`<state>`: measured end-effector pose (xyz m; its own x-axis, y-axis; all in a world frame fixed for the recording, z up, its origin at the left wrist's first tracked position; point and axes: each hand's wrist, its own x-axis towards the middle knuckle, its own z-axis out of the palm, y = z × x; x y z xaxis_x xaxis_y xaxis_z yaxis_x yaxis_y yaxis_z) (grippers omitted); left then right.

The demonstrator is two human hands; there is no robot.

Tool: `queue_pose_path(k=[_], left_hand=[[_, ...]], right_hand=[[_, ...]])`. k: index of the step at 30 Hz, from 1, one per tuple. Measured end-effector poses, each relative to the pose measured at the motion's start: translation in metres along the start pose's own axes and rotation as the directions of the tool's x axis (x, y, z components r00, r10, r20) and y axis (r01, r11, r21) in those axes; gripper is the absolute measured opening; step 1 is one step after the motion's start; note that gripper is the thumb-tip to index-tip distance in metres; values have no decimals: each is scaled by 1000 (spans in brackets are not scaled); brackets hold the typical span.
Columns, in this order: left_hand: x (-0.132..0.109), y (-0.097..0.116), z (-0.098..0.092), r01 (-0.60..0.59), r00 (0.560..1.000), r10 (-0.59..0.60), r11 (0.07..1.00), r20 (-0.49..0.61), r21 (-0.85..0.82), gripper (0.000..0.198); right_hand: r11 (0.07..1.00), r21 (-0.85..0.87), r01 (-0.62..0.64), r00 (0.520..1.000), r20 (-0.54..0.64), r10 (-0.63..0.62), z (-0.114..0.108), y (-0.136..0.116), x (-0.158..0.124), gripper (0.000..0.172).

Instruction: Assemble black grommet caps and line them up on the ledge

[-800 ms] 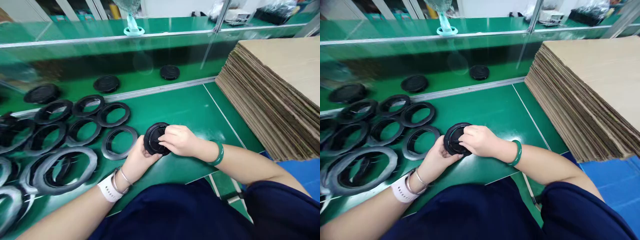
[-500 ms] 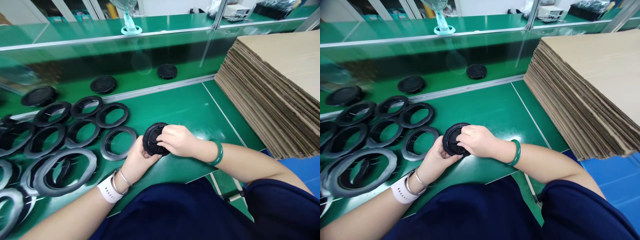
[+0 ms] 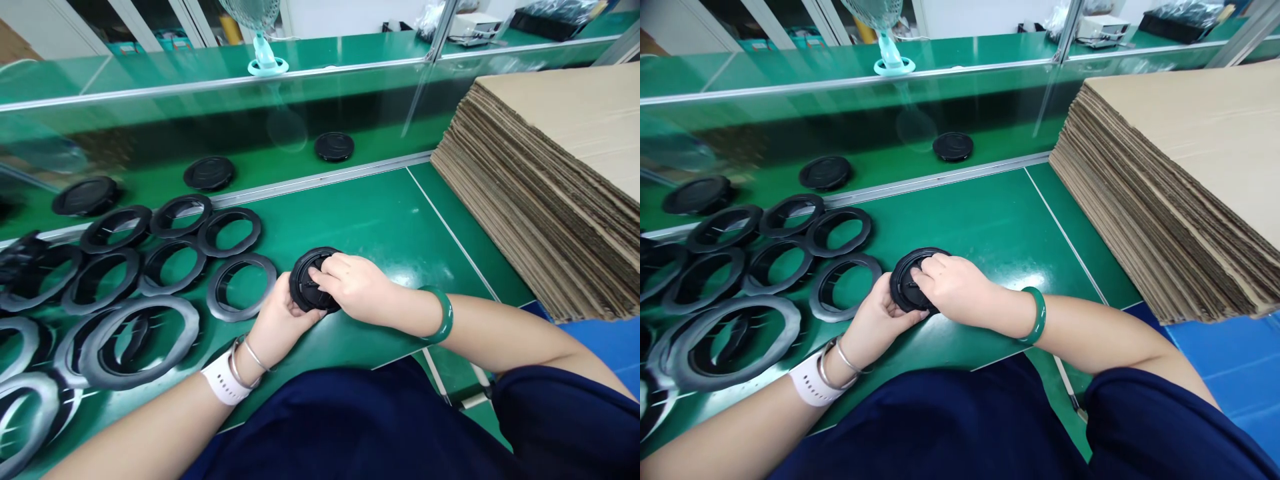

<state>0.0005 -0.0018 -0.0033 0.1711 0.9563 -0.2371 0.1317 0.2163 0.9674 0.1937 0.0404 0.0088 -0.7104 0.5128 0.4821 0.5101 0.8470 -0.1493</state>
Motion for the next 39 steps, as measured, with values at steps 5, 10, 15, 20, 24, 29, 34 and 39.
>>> queue_pose_path(k=[5,10,15,20,24,29,34,39], left_hand=[[1,0,1,-8,1000,8,1000,0,-21,63],[3,-2,2,-50,998,47,995,-38,-81,65],[1,-6,-5,-75,997,76,996,-27,54,78],[-1,-7,-10,-145,988,150,976,-19,162,59],[0,-3,-6,-153,981,179,947,-71,281,50],[1,2,-3,-124,981,166,937,-104,326,47],[-1,3,-3,-120,979,163,946,-122,300,43],[-2,5,-2,-125,979,166,949,-120,289,39]], right_hand=[[989,142,-43,998,-37,48,-6,-1,3,24],[801,461,-382,852,-161,499,-2,13,4,38],[515,648,-562,771,185,609,10,25,7,8],[468,695,-545,749,155,644,11,19,10,12],[483,690,-538,745,121,656,13,16,10,16],[473,642,-604,689,123,714,21,15,11,16],[376,719,-585,737,276,617,12,21,9,21],[335,750,-570,805,428,411,-2,27,7,47]])
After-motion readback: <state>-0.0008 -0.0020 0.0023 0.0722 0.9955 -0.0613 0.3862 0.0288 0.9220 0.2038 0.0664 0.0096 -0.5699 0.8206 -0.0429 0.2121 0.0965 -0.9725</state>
